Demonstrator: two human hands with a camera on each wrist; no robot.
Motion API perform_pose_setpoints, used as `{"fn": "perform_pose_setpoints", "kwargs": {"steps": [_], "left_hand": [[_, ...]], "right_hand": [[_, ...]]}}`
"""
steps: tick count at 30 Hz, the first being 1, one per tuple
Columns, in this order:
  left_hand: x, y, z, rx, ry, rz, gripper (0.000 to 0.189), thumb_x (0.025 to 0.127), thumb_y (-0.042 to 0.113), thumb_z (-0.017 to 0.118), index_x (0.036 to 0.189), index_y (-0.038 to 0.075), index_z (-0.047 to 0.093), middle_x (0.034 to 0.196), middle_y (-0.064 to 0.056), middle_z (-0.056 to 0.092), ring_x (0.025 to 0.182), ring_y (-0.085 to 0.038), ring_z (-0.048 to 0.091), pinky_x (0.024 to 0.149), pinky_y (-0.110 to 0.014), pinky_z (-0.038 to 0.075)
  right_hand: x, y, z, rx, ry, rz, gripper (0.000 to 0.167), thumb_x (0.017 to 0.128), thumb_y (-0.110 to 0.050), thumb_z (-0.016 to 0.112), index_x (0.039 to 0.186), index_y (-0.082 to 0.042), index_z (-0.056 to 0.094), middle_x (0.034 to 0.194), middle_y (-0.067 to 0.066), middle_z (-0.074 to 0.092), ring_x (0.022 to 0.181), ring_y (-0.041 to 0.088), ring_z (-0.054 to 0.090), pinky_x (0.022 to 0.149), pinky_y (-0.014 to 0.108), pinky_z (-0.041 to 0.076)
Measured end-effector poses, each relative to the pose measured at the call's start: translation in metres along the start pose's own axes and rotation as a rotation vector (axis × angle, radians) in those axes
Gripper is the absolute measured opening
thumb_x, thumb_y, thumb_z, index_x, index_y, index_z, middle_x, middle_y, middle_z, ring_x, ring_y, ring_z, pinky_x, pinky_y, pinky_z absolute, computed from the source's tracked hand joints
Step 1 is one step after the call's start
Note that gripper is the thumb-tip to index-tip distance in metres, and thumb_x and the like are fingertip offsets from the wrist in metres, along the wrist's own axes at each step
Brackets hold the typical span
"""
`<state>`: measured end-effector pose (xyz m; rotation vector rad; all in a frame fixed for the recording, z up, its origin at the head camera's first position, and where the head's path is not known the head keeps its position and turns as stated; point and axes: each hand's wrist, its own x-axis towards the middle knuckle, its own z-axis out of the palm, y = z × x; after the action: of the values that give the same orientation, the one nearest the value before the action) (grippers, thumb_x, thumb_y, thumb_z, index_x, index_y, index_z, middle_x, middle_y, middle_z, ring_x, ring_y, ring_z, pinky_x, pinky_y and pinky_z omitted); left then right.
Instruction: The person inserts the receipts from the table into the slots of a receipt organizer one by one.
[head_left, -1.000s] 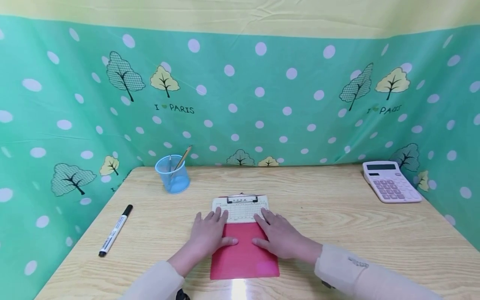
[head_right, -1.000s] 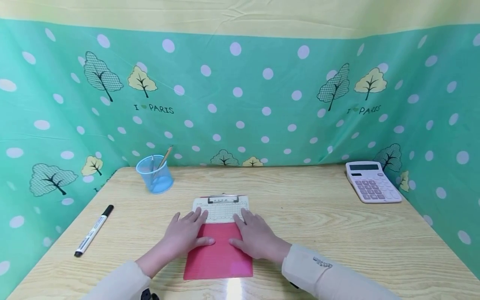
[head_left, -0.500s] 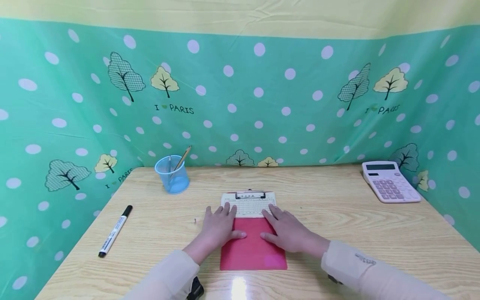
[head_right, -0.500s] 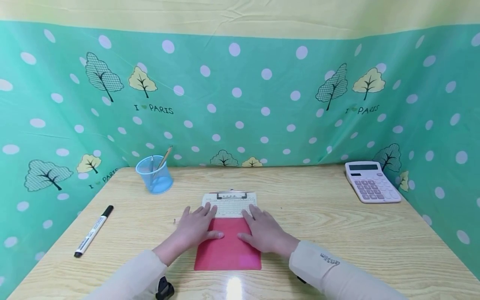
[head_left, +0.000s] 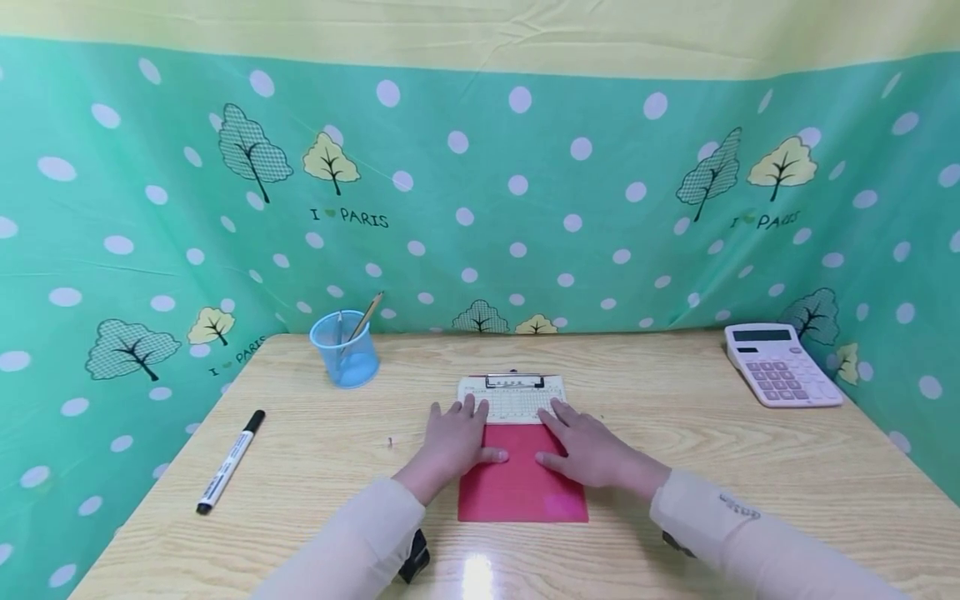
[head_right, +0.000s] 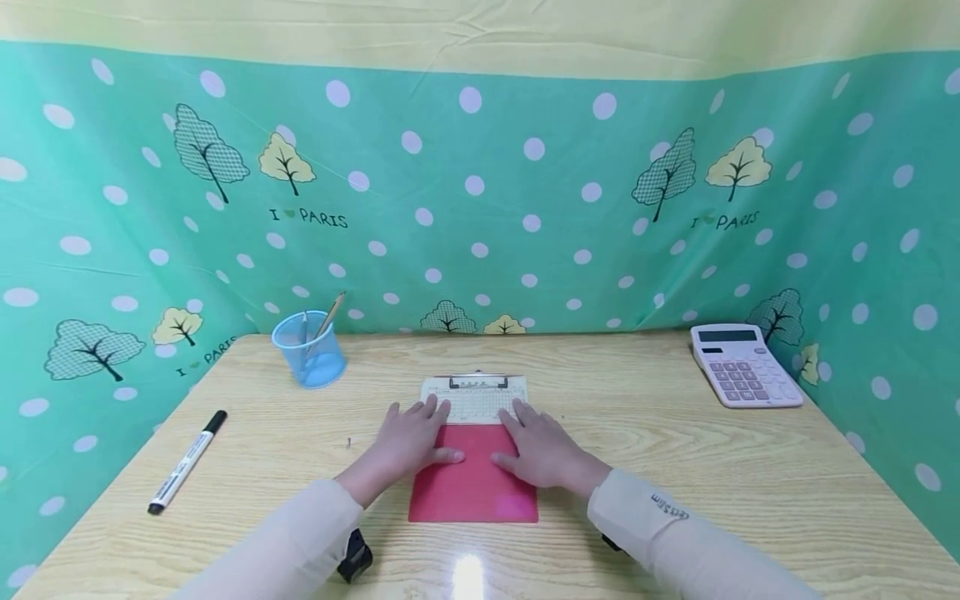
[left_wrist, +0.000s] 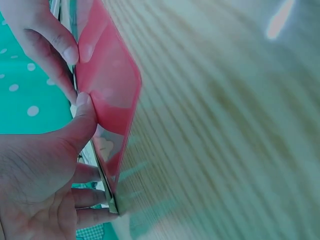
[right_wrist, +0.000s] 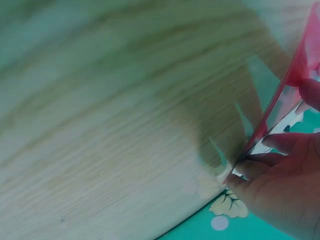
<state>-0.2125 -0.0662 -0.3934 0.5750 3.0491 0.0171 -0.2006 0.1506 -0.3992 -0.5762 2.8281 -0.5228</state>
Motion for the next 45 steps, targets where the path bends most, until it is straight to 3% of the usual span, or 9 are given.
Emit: {"fn": "perform_pose_setpoints", "kwargs": {"steps": [13, 22, 45], "left_hand": [[0.028, 0.006, 0.006, -0.033, -0.021, -0.031, 0.088, 0.086, 0.060, 0.072, 0.149, 0.004, 0.049, 0.151, -0.019, 0.048, 0.135, -0.036, 0.050, 0.111, -0.059, 0.036], [0.043, 0.012, 0.001, -0.070, -0.035, -0.054, 0.087, 0.085, 0.057, 0.075, 0.149, 0.005, 0.049, 0.150, -0.019, 0.049, 0.135, -0.035, 0.050, 0.112, -0.059, 0.035], [0.059, 0.016, -0.008, -0.142, -0.059, -0.106, 0.085, 0.085, 0.052, 0.077, 0.149, 0.004, 0.049, 0.153, -0.020, 0.046, 0.138, -0.038, 0.046, 0.114, -0.055, 0.035]], "right_hand": [[0.011, 0.023, -0.008, 0.036, -0.007, 0.008, 0.073, 0.099, -0.037, 0.066, 0.155, -0.001, 0.038, 0.163, 0.026, 0.023, 0.150, 0.045, 0.021, 0.120, 0.060, 0.015], [0.019, 0.036, -0.012, 0.035, -0.001, 0.034, 0.074, 0.099, -0.040, 0.065, 0.157, -0.004, 0.036, 0.164, 0.024, 0.023, 0.150, 0.044, 0.021, 0.120, 0.062, 0.010], [0.030, 0.045, -0.020, 0.021, -0.021, 0.005, 0.075, 0.101, -0.042, 0.061, 0.157, -0.002, 0.033, 0.164, 0.026, 0.020, 0.151, 0.044, 0.016, 0.121, 0.060, 0.009]]}}
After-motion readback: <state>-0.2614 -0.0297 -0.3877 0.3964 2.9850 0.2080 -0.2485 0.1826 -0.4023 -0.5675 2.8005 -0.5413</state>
